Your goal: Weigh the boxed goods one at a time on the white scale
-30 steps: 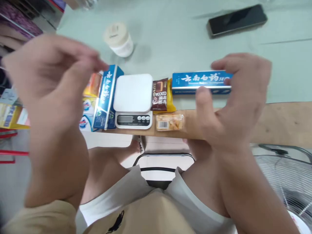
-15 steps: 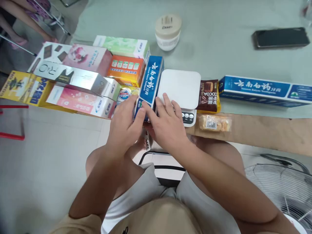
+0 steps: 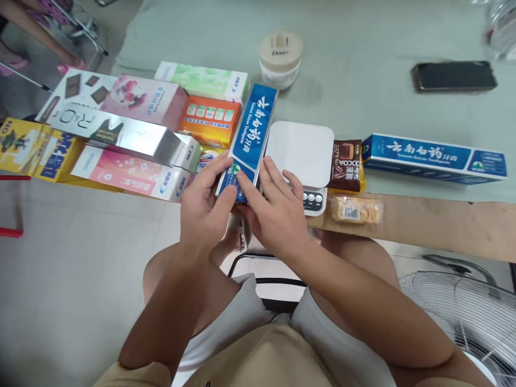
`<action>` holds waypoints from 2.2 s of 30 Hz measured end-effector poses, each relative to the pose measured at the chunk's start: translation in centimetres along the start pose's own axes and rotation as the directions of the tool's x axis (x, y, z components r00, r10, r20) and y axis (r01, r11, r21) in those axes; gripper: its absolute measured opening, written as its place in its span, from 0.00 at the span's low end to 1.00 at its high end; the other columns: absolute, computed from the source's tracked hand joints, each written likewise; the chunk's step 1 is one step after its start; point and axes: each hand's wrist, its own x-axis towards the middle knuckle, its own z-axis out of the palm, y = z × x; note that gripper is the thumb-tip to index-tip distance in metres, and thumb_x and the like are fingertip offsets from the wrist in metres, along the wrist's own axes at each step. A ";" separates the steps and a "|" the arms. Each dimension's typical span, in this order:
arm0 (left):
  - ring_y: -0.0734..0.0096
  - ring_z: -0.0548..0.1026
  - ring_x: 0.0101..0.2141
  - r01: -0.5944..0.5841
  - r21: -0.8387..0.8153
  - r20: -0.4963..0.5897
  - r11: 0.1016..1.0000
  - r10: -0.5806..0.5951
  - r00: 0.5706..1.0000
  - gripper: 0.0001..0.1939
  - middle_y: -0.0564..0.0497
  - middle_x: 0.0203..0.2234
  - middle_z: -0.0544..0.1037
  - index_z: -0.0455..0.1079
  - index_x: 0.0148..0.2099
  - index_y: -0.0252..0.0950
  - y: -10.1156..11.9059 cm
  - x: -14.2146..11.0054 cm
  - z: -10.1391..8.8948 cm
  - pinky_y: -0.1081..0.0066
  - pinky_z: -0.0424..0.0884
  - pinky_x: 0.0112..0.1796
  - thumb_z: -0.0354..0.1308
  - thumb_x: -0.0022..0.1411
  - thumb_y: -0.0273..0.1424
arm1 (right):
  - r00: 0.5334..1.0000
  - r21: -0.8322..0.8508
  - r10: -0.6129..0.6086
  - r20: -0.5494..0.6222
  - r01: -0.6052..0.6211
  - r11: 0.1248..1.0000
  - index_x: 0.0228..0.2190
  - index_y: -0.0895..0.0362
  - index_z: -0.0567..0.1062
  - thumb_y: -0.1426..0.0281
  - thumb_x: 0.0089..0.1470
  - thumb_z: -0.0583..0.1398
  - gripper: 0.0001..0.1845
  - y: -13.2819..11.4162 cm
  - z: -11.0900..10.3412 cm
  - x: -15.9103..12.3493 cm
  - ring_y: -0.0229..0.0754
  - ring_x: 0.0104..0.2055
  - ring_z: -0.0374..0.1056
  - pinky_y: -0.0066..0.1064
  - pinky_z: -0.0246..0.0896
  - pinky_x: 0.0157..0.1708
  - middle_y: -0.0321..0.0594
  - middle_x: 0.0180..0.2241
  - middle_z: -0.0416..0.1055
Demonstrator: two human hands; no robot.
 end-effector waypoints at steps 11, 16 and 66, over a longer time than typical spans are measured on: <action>0.48 0.66 0.71 -0.277 -0.183 0.019 0.943 0.285 0.958 0.27 0.40 0.71 0.67 0.65 0.71 0.41 0.6 -0.8 2.8 0.48 0.70 0.67 0.54 0.75 0.43 | 0.987 -0.020 0.006 -0.159 -0.009 1.000 0.60 0.51 0.74 0.67 0.68 0.60 0.21 1.9 -3.4 -1.3 0.50 0.72 0.65 0.43 0.57 0.68 0.55 0.63 0.74; 0.51 0.71 0.68 -0.222 -0.173 0.096 0.959 0.241 0.966 0.26 0.37 0.68 0.71 0.68 0.67 0.37 0.7 -0.2 4.7 0.51 0.71 0.67 0.53 0.74 0.44 | 0.993 -0.035 0.053 -0.105 -0.057 0.998 0.59 0.53 0.75 0.67 0.67 0.61 0.21 3.7 -3.9 -2.6 0.52 0.70 0.67 0.43 0.58 0.66 0.55 0.63 0.74; 0.46 0.67 0.70 -0.211 0.010 0.573 0.977 0.167 0.802 0.26 0.46 0.58 0.79 0.76 0.58 0.44 10.9 12.0 19.5 0.49 0.59 0.71 0.71 0.59 0.43 | 0.340 0.730 0.884 -0.320 -0.507 0.459 0.52 0.39 0.82 0.54 0.43 0.74 0.31 28.0 -16.3 -12.7 0.58 0.46 0.81 0.35 0.57 0.22 0.37 0.54 0.81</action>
